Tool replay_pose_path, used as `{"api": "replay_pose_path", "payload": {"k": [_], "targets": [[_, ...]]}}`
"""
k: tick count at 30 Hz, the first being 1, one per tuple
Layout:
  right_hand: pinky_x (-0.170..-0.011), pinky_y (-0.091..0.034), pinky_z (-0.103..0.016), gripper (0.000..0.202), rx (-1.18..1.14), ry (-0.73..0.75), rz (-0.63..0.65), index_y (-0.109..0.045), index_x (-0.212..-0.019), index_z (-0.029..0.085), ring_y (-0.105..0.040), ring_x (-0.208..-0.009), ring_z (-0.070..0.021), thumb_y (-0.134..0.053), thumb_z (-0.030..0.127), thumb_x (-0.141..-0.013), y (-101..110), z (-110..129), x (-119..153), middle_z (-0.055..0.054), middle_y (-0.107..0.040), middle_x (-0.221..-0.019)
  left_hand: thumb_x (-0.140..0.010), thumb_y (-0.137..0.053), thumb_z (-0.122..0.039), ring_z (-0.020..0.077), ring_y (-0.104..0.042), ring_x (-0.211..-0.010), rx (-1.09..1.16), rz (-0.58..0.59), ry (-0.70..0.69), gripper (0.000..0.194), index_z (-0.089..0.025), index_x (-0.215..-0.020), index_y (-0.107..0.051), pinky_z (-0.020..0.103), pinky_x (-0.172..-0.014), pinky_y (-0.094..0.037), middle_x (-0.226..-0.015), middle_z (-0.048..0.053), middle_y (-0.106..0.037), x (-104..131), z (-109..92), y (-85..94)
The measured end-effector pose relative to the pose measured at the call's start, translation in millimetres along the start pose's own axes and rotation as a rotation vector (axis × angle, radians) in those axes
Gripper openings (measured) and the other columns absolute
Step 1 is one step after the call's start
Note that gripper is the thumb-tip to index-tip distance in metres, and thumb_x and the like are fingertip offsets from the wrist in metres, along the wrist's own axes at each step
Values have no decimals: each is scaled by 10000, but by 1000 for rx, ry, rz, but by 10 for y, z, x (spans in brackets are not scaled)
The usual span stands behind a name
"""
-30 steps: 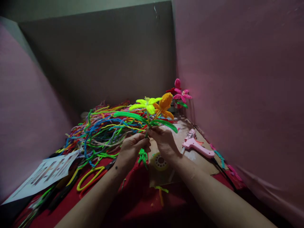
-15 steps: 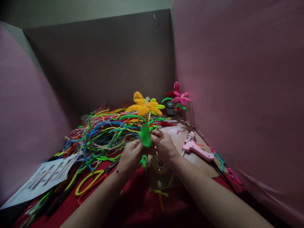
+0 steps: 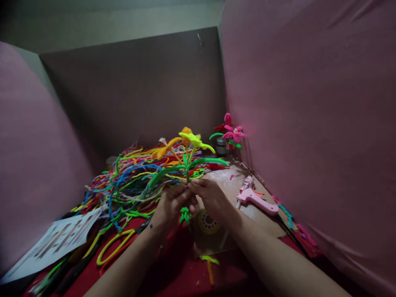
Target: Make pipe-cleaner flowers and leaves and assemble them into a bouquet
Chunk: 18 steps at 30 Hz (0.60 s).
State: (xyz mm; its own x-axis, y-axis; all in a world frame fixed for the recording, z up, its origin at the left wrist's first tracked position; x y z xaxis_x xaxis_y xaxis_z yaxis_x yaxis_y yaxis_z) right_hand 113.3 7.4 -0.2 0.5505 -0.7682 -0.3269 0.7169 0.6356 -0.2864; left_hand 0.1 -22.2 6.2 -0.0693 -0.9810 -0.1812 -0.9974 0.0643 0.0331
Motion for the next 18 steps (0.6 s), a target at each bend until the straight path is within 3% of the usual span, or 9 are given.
{"api": "replay_pose_path", "payload": {"k": [3, 6, 10, 13, 18], "targets": [[-485, -372, -258, 266, 45, -4, -136, -576, -611, 177, -462, -455, -114, -580, 409, -741, 39, -5, -15, 29, -497, -494, -753, -562, -401, 109, -542, -432, -13, 8, 61, 308, -112, -654, -594, 222, -473, -427, -511, 15, -581, 7, 8, -37], [-578, -413, -274, 215, 57, 15, -282, -613, -684, 163, -529, -598, -146, -650, 375, -674, 103, -46, -48, 6, -563, -584, -726, -593, -377, 111, -565, -499, -29, -15, 115, 272, -106, -719, -603, 209, -479, -437, -584, 21, -600, -12, 40, -40], [-661, -420, -298, 201, 169, 117, -400, -597, -714, 172, -530, -669, -153, -672, 347, -648, 161, -61, -66, -6, -595, -688, -658, -649, -326, 102, -551, -498, -3, -145, 134, 287, -124, -850, -582, 195, -404, -413, -682, 7, -595, -42, 79, 5], [-626, -410, -300, 178, 292, 162, -402, -582, -617, 193, -499, -635, -154, -671, 346, -635, 146, -32, -60, 6, -559, -627, -642, -658, -311, 82, -516, -447, 55, -221, 109, 249, -131, -785, -562, 182, -385, -374, -623, -15, -566, -38, 78, 37], [-540, -382, -290, 194, 282, 154, -327, -576, -597, 191, -455, -544, -139, -647, 361, -657, 79, -45, -50, 6, -522, -579, -663, -639, -319, 58, -425, -381, 84, -177, 31, 212, -130, -725, -567, 187, -368, -321, -537, -26, -534, -22, 58, 31]]}}
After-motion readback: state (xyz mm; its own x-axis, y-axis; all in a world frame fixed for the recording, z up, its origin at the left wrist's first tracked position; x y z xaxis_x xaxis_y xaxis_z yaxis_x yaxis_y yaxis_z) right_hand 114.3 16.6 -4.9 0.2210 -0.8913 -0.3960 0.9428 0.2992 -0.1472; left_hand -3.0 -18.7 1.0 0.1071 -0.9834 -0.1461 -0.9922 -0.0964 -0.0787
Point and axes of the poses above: each hand's wrist, its own x-axis away from the middle knuckle, its own y-axis out of the back of the hand, z = x × y, the point moved 1 cm from there along -x, towards the middle knuckle
